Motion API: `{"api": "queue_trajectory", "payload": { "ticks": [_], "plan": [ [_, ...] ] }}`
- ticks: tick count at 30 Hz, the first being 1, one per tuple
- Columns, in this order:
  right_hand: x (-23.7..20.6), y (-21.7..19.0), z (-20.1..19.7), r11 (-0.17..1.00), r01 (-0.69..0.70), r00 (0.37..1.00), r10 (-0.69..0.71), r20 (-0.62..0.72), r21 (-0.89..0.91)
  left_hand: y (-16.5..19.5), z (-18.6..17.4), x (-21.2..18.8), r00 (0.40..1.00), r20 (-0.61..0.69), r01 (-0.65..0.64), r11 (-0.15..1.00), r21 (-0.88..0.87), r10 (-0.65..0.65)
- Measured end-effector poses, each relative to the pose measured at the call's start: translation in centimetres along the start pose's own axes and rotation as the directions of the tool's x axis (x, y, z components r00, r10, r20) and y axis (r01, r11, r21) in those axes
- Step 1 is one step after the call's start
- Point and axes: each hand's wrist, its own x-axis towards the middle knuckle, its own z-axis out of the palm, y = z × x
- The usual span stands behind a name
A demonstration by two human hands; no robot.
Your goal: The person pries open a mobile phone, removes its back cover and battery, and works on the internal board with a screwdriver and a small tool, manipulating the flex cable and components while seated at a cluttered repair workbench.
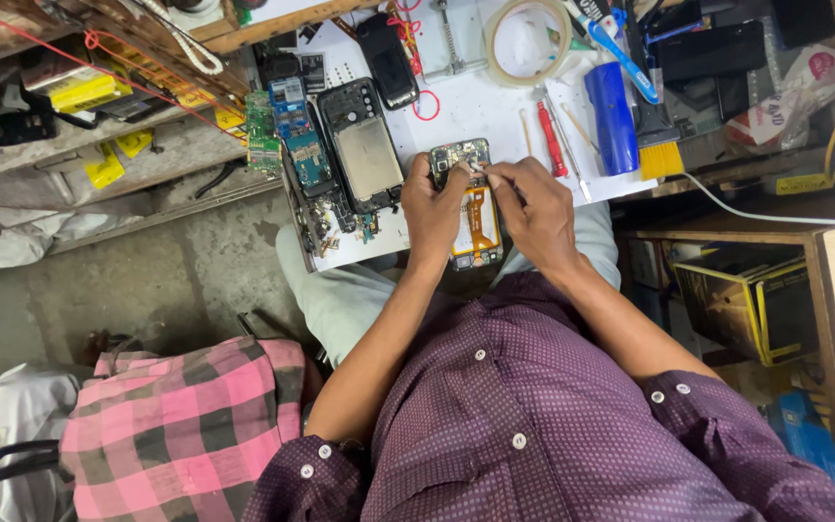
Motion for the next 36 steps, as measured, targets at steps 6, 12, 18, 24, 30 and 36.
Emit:
{"api": "queue_trajectory", "payload": {
  "ticks": [6,12,18,24,30,36],
  "plan": [
    [0.2,0.2,0.0,1.000,0.019,1.000,-0.019,-0.015,-0.009,0.1,0.0,0.1,1.000,0.003,-0.001,1.000,0.023,0.001],
    [0.2,0.2,-0.1,1.000,0.028,1.000,-0.028,-0.011,0.002,0.3,0.0,0.0,1.000,0.006,-0.012,1.000,0.004,0.012],
    [0.1,0.1,-0.2,0.999,0.036,0.999,-0.036,0.002,0.010,0.5,0.1,0.0,1.000,-0.005,-0.016,0.999,0.046,0.017],
    [0.3,0.8,-0.9,0.997,-0.071,0.997,0.071,0.009,0.022,0.9,0.3,-0.7,1.000,0.000,-0.020,0.997,0.075,0.020],
    [0.7,1.6,-0.8,0.991,-0.109,0.994,0.106,0.039,0.075,1.3,0.3,-0.8,0.999,0.015,-0.040,0.999,0.037,0.039],
    [0.5,2.1,-0.4,0.990,-0.110,0.993,0.105,0.059,0.084,1.5,0.2,-0.7,0.999,0.000,-0.041,0.994,0.104,0.041]
  ]
}}
